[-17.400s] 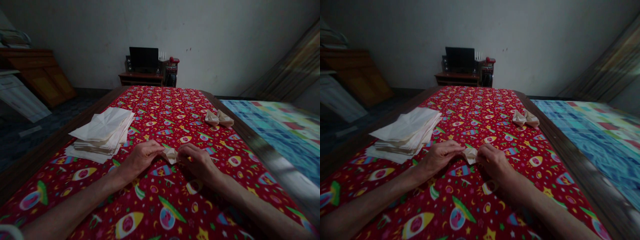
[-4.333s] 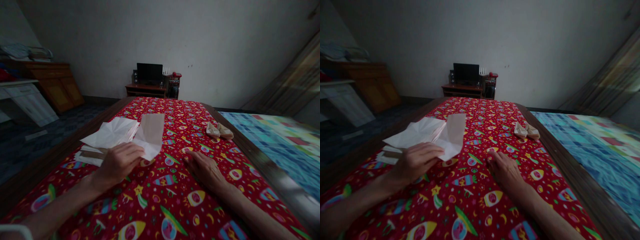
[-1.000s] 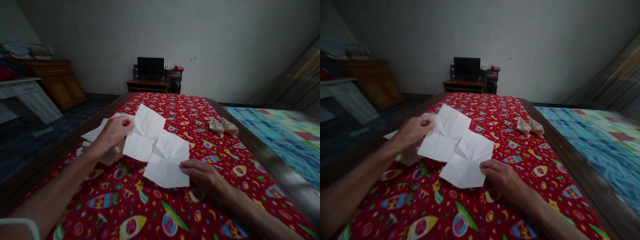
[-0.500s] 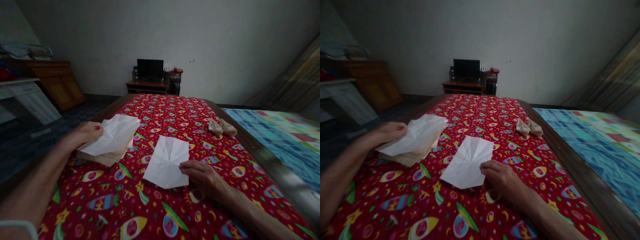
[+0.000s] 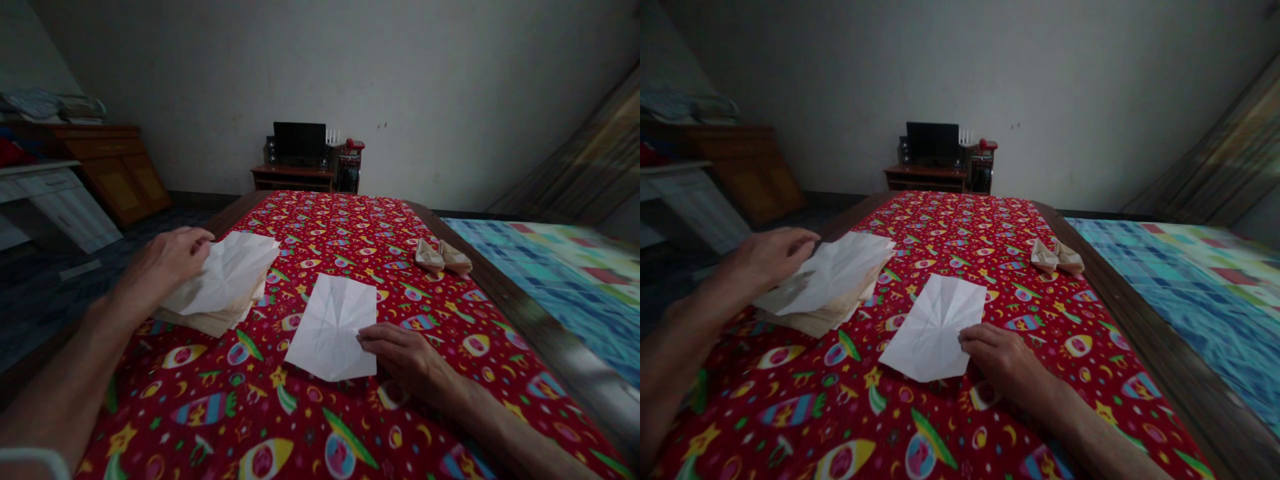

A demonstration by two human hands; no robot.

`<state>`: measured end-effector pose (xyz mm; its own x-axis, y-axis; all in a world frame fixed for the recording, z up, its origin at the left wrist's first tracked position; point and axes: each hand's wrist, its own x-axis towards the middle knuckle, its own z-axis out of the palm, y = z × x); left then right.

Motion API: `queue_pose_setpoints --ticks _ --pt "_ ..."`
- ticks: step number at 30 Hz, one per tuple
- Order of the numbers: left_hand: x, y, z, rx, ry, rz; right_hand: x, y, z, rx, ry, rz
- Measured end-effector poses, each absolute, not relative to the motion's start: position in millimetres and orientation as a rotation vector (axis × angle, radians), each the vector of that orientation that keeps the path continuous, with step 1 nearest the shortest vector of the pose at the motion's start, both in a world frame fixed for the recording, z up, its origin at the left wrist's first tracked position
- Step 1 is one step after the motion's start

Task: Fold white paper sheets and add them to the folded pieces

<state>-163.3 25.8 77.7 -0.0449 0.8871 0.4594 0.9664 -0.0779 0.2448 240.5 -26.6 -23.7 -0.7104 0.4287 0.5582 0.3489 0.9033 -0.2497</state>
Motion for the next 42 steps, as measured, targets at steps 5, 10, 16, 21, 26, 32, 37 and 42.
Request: queue_pose_setpoints --ticks 5,10,16,21,26,32,37,42 --pt "-89.1 -7.6 77.5 -2.813 -1.509 -0.732 240.0 -28.5 -23.9 -0.618 -2.329 0.219" --pt "-59.9 -24.0 25.6 -3.100 -1.064 -0.523 246.5 -33.9 -19.0 -0.703 -2.239 0.335" --pt "-46.7 -17.5 -10.6 -3.189 -0.849 -0.755 252.3 -39.3 -15.1 -0.835 -2.193 0.433" --pt "-37.0 -20.1 -17.4 -3.248 -0.789 -0.980 250.5 -43.0 -14.1 -0.852 -2.203 0.330" --pt "-33.8 -29.1 -19.0 -3.181 -1.225 -1.132 250.1 -49.2 -13.5 -1.062 -2.182 0.446" --pt "-25.8 -24.6 -18.2 -2.912 -1.774 -1.067 241.5 -35.2 -14.7 -1.318 -1.929 0.787" --pt "-19.4 -11.3 -11.2 -2.748 -1.725 -0.741 234.7 -20.6 -13.3 -1.537 -1.976 0.517" --pt "-15.2 -3.0 -4.9 -2.690 -1.575 -0.553 234.1 -16.1 -12.4 -1.595 -2.194 0.260"
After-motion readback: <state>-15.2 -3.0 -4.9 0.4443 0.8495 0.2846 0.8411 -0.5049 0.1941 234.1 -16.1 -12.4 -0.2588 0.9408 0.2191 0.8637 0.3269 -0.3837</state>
